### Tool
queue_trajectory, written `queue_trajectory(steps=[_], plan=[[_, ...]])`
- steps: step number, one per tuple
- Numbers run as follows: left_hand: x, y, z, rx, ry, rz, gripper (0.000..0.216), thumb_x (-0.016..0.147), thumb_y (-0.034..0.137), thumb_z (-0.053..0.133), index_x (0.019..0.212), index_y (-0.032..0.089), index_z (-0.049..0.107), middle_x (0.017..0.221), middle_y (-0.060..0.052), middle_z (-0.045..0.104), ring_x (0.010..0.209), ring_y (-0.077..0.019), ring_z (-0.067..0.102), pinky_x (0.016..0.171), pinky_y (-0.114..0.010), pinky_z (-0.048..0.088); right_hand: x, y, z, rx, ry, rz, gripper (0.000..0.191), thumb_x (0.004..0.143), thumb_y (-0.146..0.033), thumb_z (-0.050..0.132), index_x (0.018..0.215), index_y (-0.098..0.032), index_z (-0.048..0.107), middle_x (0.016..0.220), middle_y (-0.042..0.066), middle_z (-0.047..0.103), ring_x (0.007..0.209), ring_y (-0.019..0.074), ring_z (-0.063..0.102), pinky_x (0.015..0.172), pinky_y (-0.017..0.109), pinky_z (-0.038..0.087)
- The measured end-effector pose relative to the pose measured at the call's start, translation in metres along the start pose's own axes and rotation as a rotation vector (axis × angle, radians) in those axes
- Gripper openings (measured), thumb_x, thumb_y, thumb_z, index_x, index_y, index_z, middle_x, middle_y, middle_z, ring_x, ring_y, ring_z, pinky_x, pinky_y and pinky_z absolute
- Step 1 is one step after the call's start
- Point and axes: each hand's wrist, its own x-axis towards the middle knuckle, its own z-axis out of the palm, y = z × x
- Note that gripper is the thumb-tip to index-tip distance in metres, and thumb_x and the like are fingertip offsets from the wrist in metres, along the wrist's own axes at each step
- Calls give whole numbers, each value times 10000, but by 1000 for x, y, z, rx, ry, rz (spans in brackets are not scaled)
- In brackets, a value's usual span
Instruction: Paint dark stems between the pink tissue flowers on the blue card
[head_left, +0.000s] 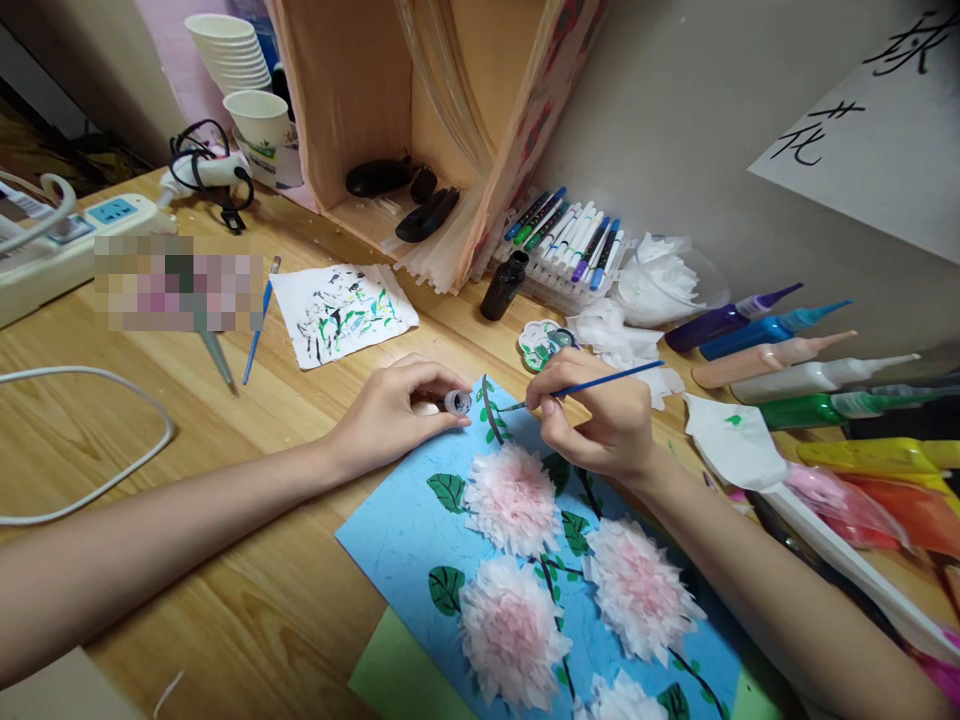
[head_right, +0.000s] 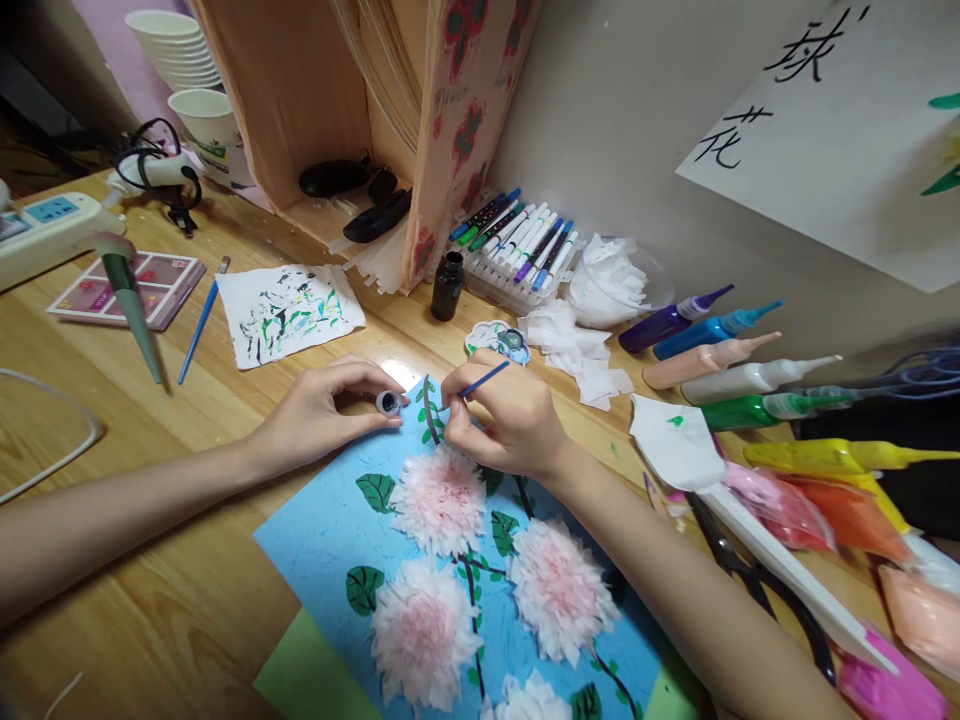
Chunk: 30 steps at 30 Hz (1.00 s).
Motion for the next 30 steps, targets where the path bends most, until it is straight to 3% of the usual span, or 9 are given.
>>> queue_trajectory(steps=[30], plan=[[1, 0, 0, 12, 0, -5, 242, 728, 283, 762, 939, 177, 708, 937, -63, 672, 882, -179, 624, 826, -332, 523, -2, 3, 1, -10, 7, 23, 185, 750, -47, 482, 792, -211, 555, 650, 6, 600, 573, 141, 543, 550, 291, 459]])
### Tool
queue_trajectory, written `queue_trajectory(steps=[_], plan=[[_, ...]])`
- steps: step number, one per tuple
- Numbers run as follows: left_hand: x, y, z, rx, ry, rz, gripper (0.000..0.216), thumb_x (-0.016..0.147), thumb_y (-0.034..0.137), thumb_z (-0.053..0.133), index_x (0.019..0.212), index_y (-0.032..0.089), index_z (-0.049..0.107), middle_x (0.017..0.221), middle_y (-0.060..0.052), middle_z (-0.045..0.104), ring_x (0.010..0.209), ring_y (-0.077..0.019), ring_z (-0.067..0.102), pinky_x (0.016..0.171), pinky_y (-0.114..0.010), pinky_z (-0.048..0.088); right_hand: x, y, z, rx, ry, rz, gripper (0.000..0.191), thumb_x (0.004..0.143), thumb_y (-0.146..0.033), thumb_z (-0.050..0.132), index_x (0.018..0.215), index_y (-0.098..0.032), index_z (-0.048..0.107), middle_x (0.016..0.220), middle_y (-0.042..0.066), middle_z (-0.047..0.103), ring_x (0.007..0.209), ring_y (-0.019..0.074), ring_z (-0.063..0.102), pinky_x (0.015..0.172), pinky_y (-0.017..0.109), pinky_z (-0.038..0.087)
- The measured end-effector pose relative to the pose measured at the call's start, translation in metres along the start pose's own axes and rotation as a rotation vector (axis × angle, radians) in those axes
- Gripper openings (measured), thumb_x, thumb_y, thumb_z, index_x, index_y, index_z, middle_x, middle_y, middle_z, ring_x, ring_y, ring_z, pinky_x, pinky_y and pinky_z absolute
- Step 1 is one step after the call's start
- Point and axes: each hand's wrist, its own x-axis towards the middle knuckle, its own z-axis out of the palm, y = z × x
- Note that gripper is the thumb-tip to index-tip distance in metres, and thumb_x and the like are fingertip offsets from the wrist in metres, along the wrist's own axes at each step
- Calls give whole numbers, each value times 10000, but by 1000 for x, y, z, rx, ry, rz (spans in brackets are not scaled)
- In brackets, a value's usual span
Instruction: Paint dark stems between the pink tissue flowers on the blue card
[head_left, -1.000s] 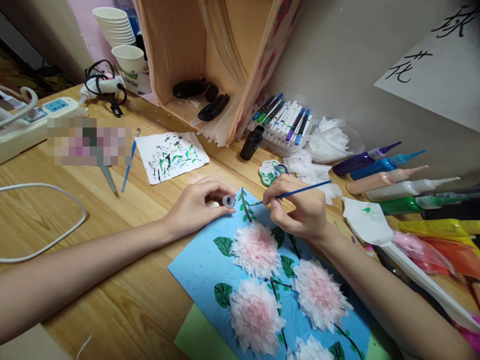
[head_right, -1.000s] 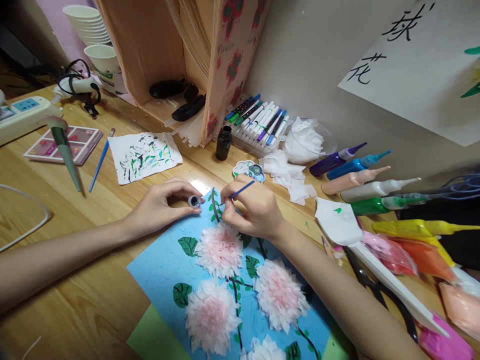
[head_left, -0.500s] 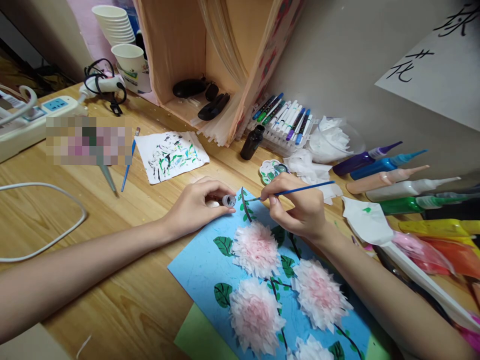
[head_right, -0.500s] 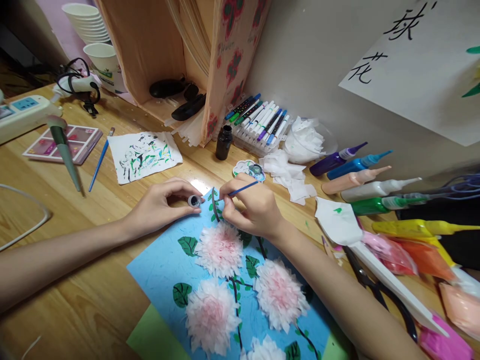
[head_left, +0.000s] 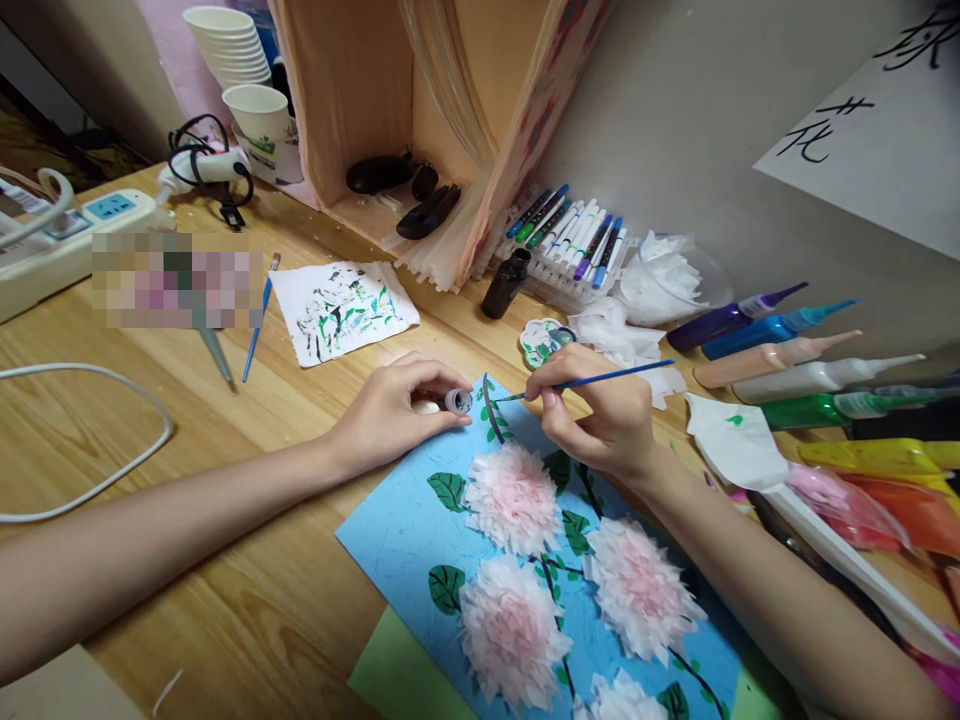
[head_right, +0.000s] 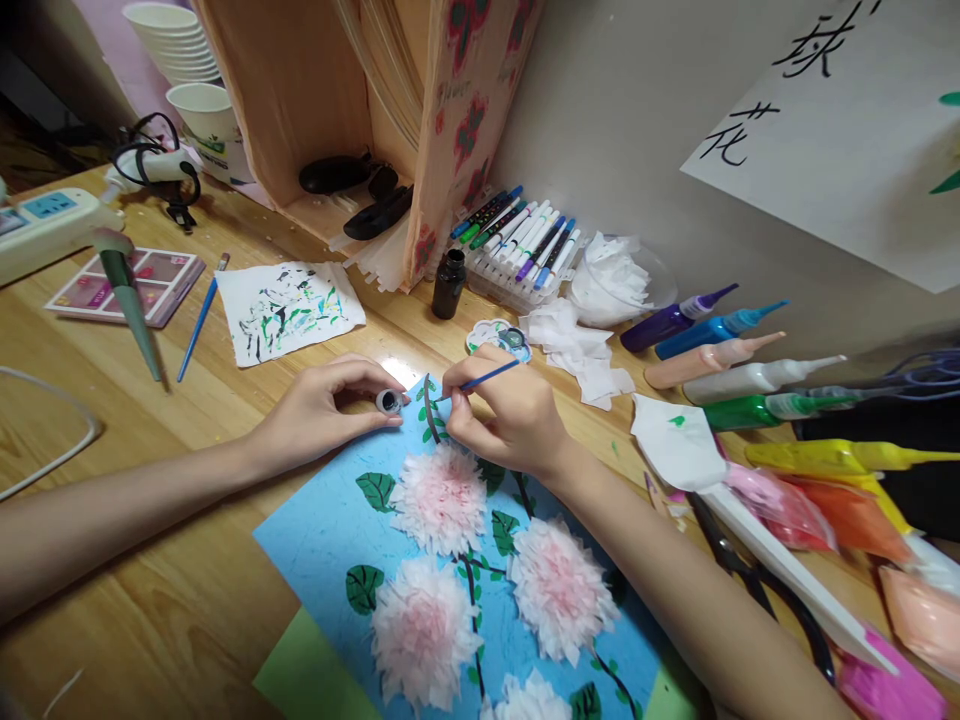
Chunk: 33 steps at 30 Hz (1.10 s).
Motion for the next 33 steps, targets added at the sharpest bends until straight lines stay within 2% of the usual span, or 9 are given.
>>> queue_trajectory(steps=[8, 15, 33], plan=[[-1, -1, 0, -2, 4, 4, 254, 729, 298, 761, 949, 181, 707, 945, -64, 671, 888, -179, 627, 827, -327, 525, 1, -1, -1, 6, -21, -19, 171, 760, -49, 476, 779, -207, 539, 635, 4, 601, 565, 137, 540, 540, 278, 453], [0, 0, 1, -20, 7, -14, 253, 721, 272, 767, 944, 167, 708, 948, -67, 668, 886, -179, 625, 827, -333, 524, -1, 0, 0, 51, 26, 11, 165, 763, -49, 477, 779, -196, 552, 650, 15, 608, 587, 139, 543, 565, 290, 457], [0, -2, 2, -22, 6, -5, 251, 720, 266, 768, 945, 172, 708, 945, -58, 670, 891, -179, 630, 833, -336, 529, -1, 0, 1, 30, -13, 8, 157, 766, -48, 476, 756, -189, 544, 633, 10, 593, 571, 130, 531, 557, 276, 449]])
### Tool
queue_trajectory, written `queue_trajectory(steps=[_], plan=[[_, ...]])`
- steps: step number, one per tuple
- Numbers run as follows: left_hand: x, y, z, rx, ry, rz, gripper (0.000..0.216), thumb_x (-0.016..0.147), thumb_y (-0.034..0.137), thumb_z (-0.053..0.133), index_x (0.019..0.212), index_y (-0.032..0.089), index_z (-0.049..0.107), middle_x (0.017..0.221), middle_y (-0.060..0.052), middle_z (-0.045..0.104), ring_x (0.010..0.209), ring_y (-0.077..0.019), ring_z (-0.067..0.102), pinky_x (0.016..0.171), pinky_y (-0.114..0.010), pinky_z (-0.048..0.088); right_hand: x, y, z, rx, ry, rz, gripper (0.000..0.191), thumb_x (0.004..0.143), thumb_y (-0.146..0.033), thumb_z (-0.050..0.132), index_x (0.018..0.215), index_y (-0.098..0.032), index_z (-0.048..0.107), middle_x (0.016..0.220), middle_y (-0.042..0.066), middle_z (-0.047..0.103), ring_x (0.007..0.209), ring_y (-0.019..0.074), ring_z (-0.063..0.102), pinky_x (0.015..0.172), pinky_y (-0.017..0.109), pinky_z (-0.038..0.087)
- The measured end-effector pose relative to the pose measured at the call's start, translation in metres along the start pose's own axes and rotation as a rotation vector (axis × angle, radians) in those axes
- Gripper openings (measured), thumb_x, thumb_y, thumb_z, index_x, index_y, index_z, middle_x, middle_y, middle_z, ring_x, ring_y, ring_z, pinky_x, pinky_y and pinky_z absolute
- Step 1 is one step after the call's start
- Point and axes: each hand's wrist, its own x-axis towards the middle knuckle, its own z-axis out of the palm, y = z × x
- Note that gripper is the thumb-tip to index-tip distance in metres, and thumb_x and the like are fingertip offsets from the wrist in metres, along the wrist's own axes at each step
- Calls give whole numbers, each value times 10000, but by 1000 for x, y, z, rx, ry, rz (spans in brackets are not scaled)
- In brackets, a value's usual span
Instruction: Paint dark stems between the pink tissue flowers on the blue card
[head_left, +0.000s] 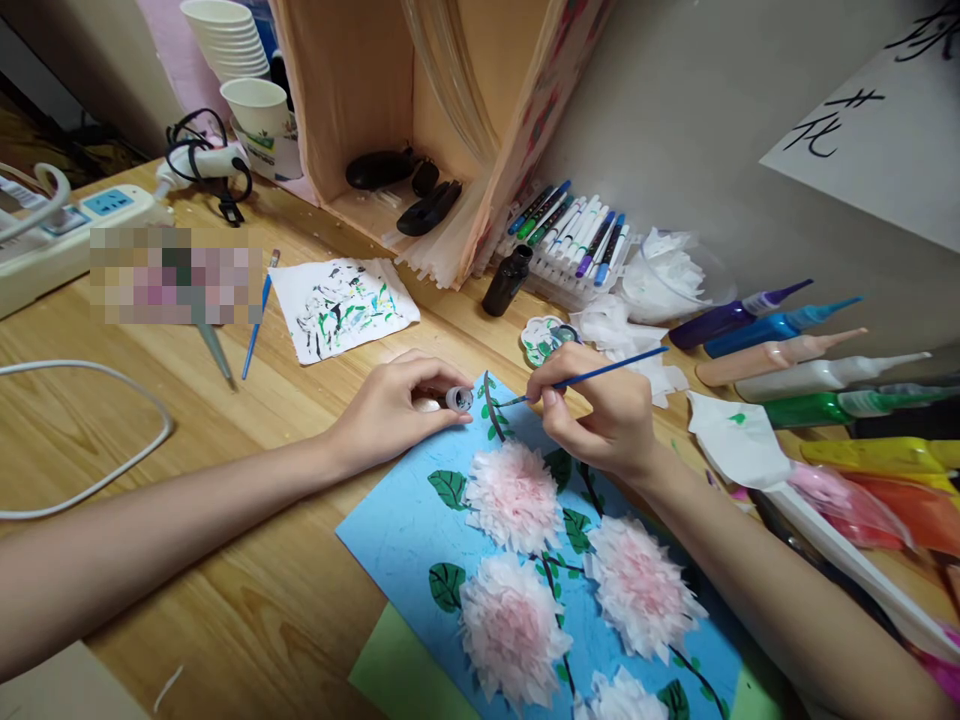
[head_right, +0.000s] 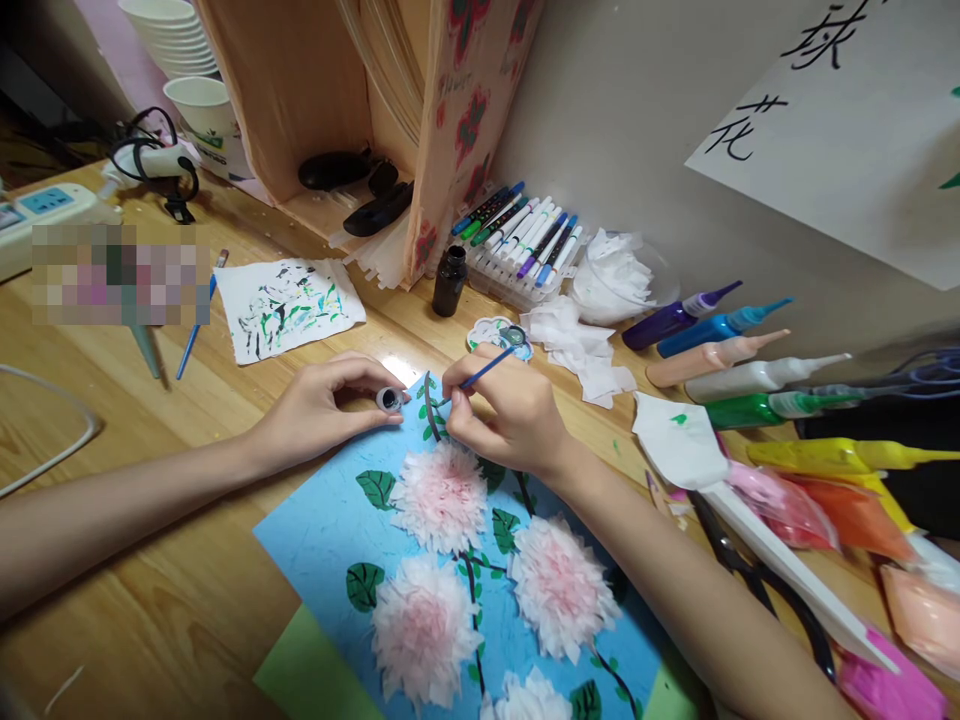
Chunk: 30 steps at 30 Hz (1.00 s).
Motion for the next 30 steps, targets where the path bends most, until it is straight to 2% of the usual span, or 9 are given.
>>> queue_trajectory(steps=[7, 12, 19, 25, 30], plan=[[-1, 1, -1, -1, 4, -1, 255, 714, 264, 772, 943, 169, 709, 942, -59, 670, 889, -178, 632, 823, -327, 529, -2, -2, -3, -2, 49, 27, 180, 769, -43, 468, 758, -202, 552, 642, 9, 593, 585, 135, 541, 567, 288, 453], [0, 2, 0, -1, 4, -2, 255, 711, 256, 775, 941, 170, 708, 935, -55, 669, 877, -173, 633, 816, -325, 525, -3, -2, -2, 87, 69, 73, 174, 800, -67, 468, 801, -201, 578, 665, 12, 612, 608, 138, 563, 584, 300, 461], [0, 1, -1, 7, -3, 13, 243, 715, 253, 774, 936, 174, 709, 924, -51, 671, 884, -176, 624, 815, -328, 514, -4, -7, 1, 181, 129, 36, 190, 838, -87, 477, 885, -212, 611, 740, 21, 669, 671, 139, 610, 626, 301, 498], [0, 2, -1, 9, 2, 21, 228, 712, 238, 771, 922, 175, 708, 917, -53, 673, 876, -176, 620, 811, -330, 513, 2, -13, 2, 158, -12, -17, 187, 848, -92, 489, 939, -192, 618, 762, 38, 695, 678, 141, 621, 618, 288, 519], [0, 2, -2, 14, -1, 24, 227, 716, 250, 767, 923, 175, 706, 919, -56, 675, 877, -178, 620, 818, -335, 516, 3, -14, 2, 153, -31, -16, 181, 851, -89, 487, 933, -182, 619, 762, 42, 693, 673, 138, 618, 620, 285, 520]])
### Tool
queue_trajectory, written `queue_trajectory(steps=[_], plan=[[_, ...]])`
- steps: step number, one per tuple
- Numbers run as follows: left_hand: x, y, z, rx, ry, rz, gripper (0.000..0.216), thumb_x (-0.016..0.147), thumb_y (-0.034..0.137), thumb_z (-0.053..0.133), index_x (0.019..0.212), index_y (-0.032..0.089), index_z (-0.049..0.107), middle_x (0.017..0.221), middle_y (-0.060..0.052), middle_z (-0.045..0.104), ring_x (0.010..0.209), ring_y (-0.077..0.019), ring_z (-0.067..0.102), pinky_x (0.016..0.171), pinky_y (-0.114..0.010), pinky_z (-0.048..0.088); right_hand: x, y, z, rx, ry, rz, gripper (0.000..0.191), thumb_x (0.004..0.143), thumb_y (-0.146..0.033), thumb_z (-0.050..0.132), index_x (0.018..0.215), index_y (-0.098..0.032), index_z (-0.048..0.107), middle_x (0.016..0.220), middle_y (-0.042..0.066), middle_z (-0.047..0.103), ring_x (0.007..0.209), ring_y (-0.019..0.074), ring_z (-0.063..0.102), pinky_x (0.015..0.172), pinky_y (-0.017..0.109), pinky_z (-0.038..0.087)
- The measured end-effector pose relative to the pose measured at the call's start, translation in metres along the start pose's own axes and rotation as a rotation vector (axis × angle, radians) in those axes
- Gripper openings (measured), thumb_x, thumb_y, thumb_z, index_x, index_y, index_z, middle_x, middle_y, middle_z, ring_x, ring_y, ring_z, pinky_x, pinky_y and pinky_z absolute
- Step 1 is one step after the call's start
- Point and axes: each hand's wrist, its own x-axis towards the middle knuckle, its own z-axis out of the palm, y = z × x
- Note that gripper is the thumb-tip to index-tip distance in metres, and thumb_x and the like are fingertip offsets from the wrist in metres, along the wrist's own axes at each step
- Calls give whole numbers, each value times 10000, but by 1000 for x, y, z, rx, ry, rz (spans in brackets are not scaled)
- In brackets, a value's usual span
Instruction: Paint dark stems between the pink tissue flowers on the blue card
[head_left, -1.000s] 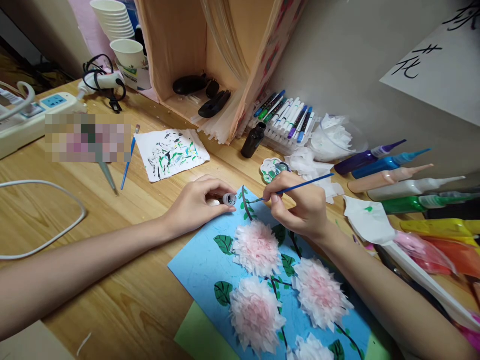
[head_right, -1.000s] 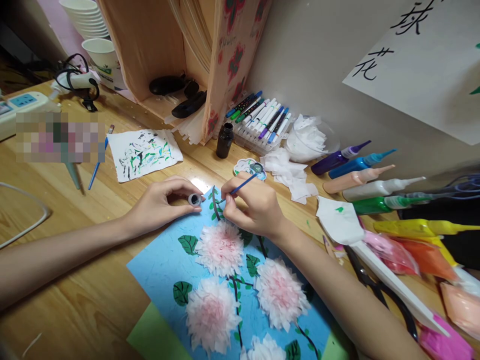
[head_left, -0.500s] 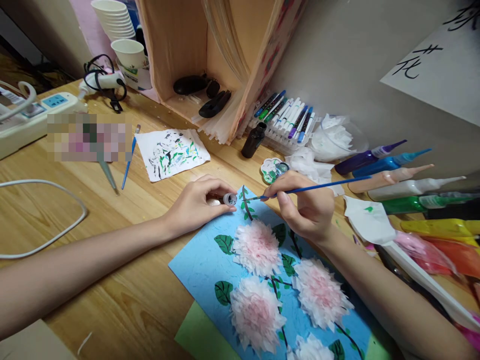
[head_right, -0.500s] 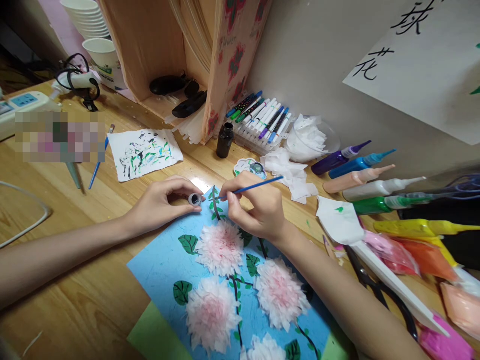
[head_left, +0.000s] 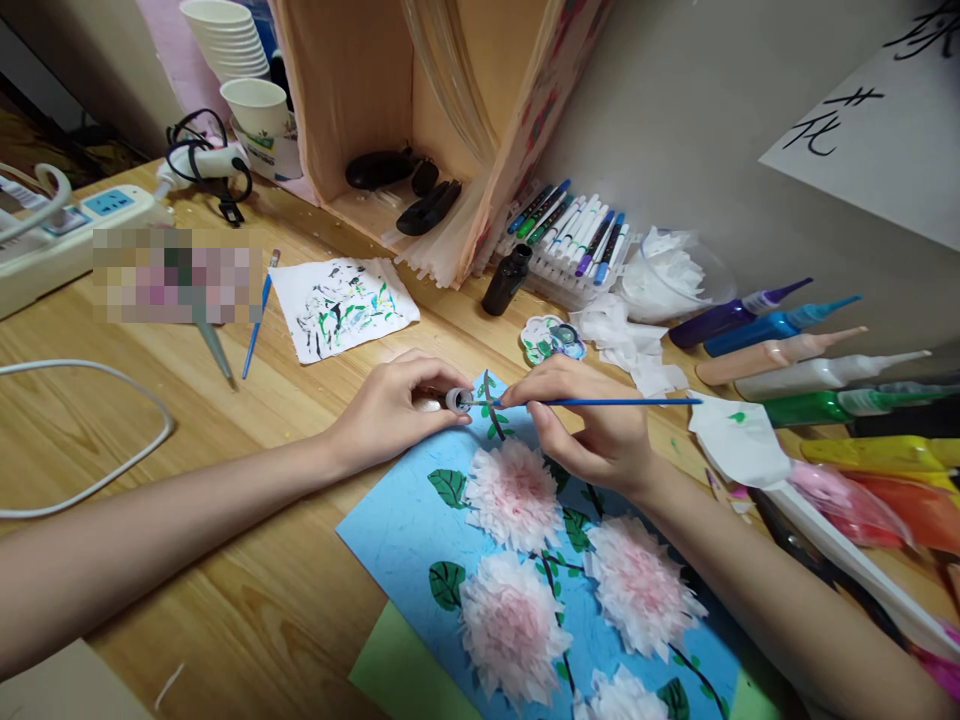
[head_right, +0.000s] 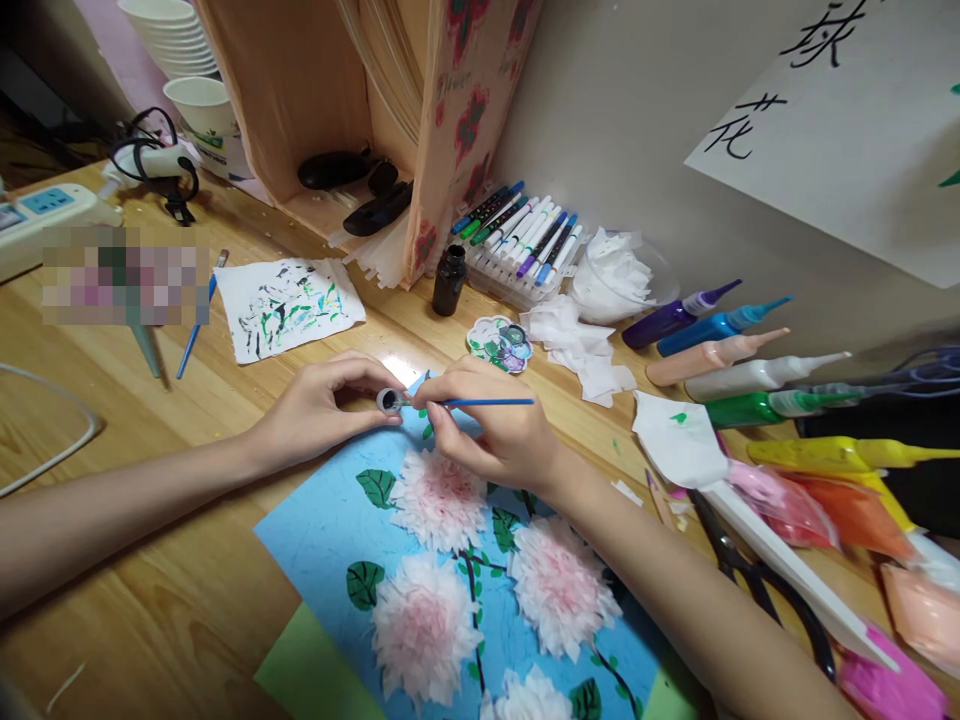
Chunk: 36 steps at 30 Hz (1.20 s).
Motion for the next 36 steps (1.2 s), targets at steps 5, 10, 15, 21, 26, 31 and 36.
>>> queue_trajectory(steps=[5, 10, 15, 21, 26, 31, 36], plan=[[-1, 1, -1, -1, -4, -12, 241, 714, 260, 770, 931, 173, 709, 925, -64, 672, 883, -182, 622, 821, -337, 521, -4, 1, -1, -17, 167, 28, 188, 828, -79, 464, 850, -201, 605, 702, 24, 661, 648, 145, 608, 599, 299, 500], [0, 0, 0, 0, -3, -24, 239, 718, 265, 767, 933, 178, 708, 927, -61, 670, 877, -178, 624, 823, -330, 524, -5, 4, 0, -114, 128, 19, 177, 803, -72, 463, 766, -195, 584, 618, 8, 621, 563, 134, 554, 539, 283, 460], [0, 0, 0, -4, -6, -16, 241, 721, 263, 766, 937, 172, 707, 927, -60, 671, 875, -176, 622, 818, -326, 518, -4, 5, 1, -166, 76, -21, 157, 808, -72, 479, 771, -189, 576, 610, 12, 626, 545, 130, 532, 531, 273, 448], [-1, 0, 0, -15, -7, -18, 238, 723, 255, 765, 935, 166, 703, 931, -61, 668, 870, -173, 620, 818, -328, 520, -4, 6, 2, -175, 61, -25, 156, 811, -80, 477, 770, -192, 577, 610, 12, 625, 543, 127, 533, 525, 270, 453], [-1, 0, 0, -12, -8, -18, 240, 721, 264, 768, 932, 169, 702, 923, -59, 669, 865, -173, 620, 812, -327, 521, -3, 5, 2, -185, 58, -22, 158, 809, -83, 477, 767, -194, 581, 608, 10, 622, 539, 126, 533, 520, 267, 455], [0, 0, 0, -10, -6, -14, 238, 720, 258, 768, 931, 172, 703, 929, -58, 671, 869, -171, 622, 809, -320, 521, -4, 5, 2, -174, 61, -18, 156, 807, -79, 479, 766, -187, 584, 613, 13, 625, 536, 124, 539, 516, 260, 459], [1, 1, 1, -2, -2, -14, 231, 718, 255, 766, 926, 175, 706, 923, -58, 673, 862, -170, 624, 801, -315, 522, -4, 3, 2, -165, 58, -9, 163, 805, -81, 478, 774, -198, 587, 628, 4, 634, 549, 121, 549, 525, 260, 473]])
